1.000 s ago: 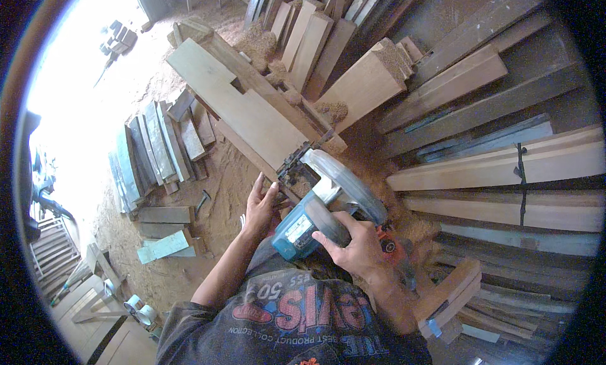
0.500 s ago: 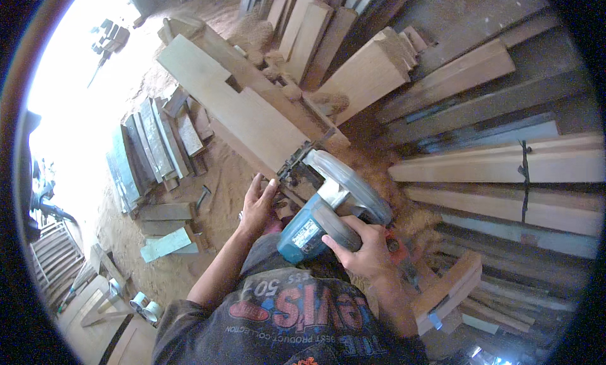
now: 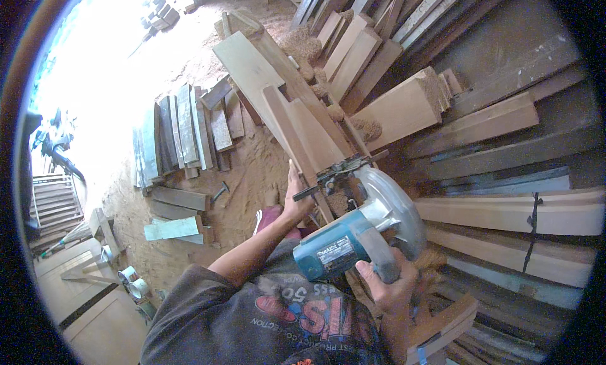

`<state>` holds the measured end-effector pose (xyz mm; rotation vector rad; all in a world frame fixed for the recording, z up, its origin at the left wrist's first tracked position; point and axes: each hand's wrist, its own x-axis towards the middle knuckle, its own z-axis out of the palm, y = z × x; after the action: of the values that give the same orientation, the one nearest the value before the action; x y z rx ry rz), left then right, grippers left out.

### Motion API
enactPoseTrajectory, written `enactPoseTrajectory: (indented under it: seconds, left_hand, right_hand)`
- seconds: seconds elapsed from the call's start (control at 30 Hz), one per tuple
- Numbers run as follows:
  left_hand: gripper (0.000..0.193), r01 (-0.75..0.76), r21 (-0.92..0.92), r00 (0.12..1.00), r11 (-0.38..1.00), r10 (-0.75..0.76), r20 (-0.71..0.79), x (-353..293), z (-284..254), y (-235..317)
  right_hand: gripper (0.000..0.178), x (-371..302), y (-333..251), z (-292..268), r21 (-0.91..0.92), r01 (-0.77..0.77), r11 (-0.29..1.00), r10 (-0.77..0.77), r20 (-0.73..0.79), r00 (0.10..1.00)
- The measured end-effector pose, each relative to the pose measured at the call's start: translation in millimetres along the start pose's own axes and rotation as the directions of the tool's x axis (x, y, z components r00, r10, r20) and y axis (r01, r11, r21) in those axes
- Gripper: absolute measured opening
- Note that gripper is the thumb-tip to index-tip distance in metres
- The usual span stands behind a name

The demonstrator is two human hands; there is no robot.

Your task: The person measures a wooden plank with a metal ruler, marks it, then uses a circular saw to cut the plank into smaller pieces. The cut pieces are set aside on the workbench.

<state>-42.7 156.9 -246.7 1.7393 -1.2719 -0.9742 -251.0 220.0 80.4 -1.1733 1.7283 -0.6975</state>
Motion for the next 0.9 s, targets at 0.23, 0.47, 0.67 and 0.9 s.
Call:
enactPoseTrajectory:
  seconds: [0.23,0.47,0.67,0.9]
  left_hand:
    - [0.114,-0.080,-0.275,0.997,0.958,0.079,-0.016,3.8,-14.0,9.5]
    - [0.113,0.153,-0.269,0.984,0.951,-0.123,0.126,-5.5,-35.8,8.4]
    - [0.078,0.364,-0.644,0.926,0.673,-0.185,0.330,4.5,-102.1,-6.9]
    - [0.068,0.382,-0.782,0.904,0.492,-0.376,0.205,79.3,-127.6,12.6]
  right_hand:
    - [0.029,-4.5,7.3,-4.2,-0.062,-0.006,0.998,0.003,-0.047,0.999]
    - [0.030,-14.3,5.7,-1.2,-0.090,-0.034,0.995,0.040,0.059,0.997]
    - [0.030,-9.2,19.5,14.6,-0.073,0.037,0.997,-0.020,0.222,0.975]
    - [0.030,-16.2,15.4,18.6,-0.040,0.033,0.999,-0.024,0.199,0.980]
